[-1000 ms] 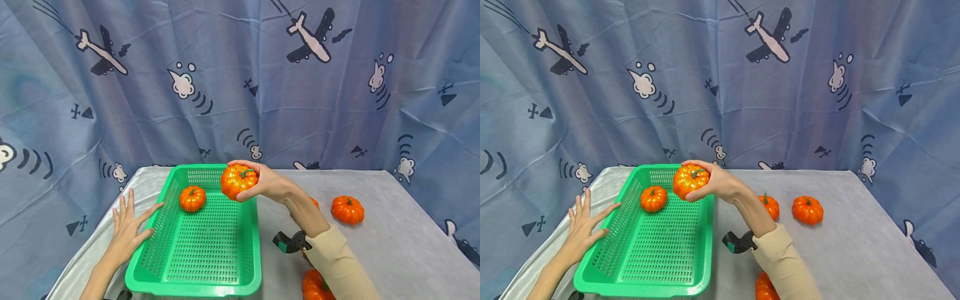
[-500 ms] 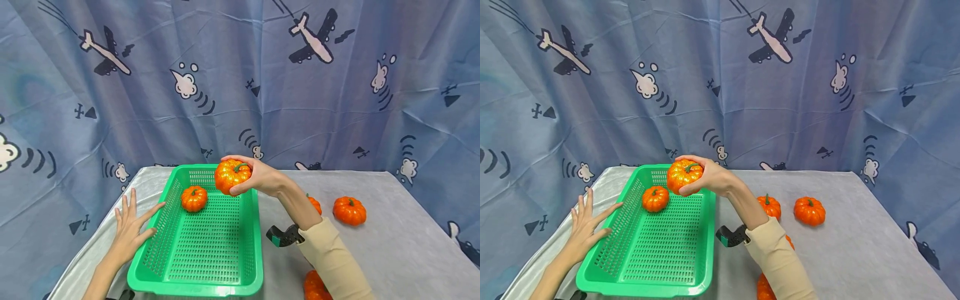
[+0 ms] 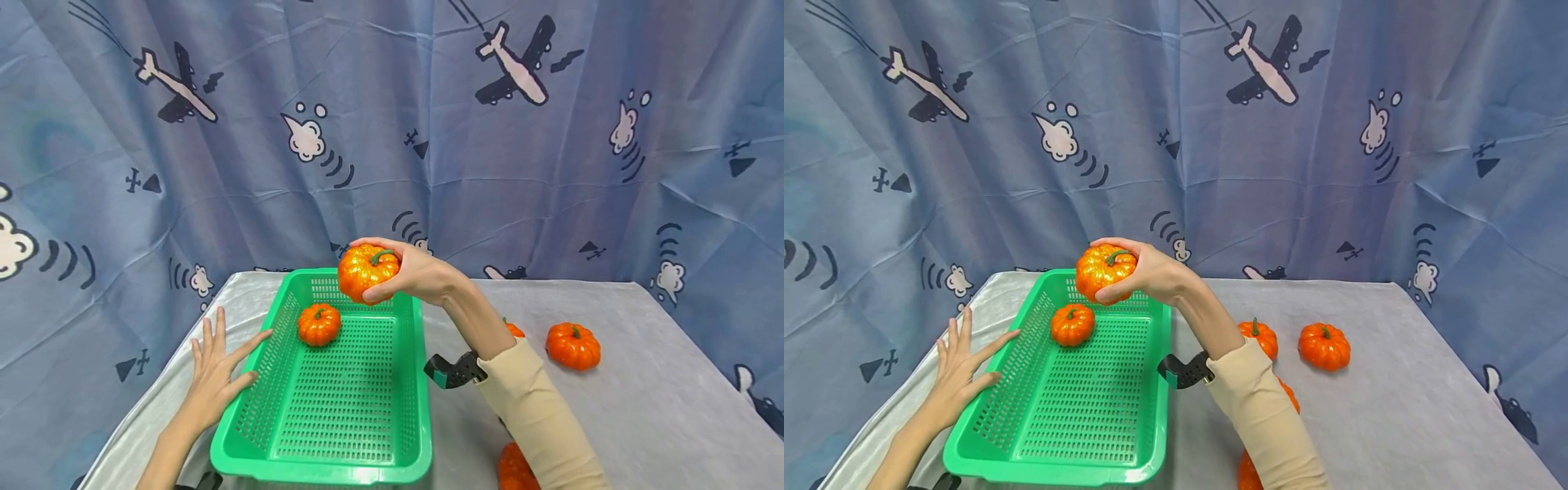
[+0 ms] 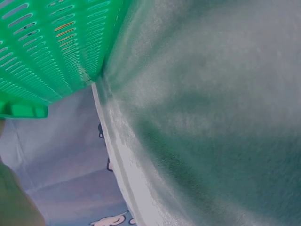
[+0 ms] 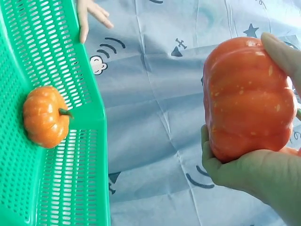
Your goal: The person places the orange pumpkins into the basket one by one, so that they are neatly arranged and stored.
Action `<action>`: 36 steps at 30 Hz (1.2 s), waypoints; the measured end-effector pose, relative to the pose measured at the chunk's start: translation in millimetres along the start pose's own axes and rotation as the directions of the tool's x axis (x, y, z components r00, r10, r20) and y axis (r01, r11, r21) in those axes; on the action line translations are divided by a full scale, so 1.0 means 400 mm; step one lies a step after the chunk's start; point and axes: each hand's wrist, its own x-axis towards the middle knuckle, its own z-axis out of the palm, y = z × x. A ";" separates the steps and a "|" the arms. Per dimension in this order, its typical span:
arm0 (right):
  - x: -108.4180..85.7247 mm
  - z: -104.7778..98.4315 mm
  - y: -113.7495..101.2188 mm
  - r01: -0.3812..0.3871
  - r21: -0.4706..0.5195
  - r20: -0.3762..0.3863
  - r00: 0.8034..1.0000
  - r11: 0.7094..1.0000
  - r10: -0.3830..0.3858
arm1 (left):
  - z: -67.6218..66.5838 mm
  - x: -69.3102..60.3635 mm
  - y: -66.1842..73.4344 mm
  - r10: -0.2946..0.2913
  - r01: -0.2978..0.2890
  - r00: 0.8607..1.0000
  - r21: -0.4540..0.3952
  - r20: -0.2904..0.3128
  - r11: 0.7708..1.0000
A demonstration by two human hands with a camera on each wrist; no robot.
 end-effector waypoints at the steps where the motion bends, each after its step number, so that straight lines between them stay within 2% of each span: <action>1: 0.005 0.003 -0.003 -0.002 0.001 0.001 1.000 1.000 0.002 | 0.000 0.000 -0.001 0.000 0.000 1.000 0.000 0.001 1.000; 7: 0.034 0.022 -0.014 -0.003 0.048 0.014 1.000 0.999 0.002 | 0.003 0.005 -0.004 0.003 -0.003 1.000 0.009 0.006 1.000; 12: 0.056 0.036 -0.012 0.028 0.089 0.052 0.998 0.996 -0.033 | 0.006 0.005 -0.003 -0.002 0.002 1.000 0.003 0.015 1.000; 24: 0.113 0.073 0.034 0.052 0.177 0.083 0.994 0.983 -0.067 | 0.013 0.003 -0.008 -0.010 0.011 1.000 -0.005 0.010 1.000; 29: 0.142 0.085 0.069 0.057 0.196 0.053 0.996 0.979 -0.069 | 0.013 0.003 -0.010 -0.013 0.013 1.000 -0.006 0.009 1.000; 36: 0.177 0.099 0.118 0.022 0.202 -0.049 0.999 0.979 -0.013 | 0.004 0.006 -0.011 -0.016 0.016 1.000 0.000 0.010 1.000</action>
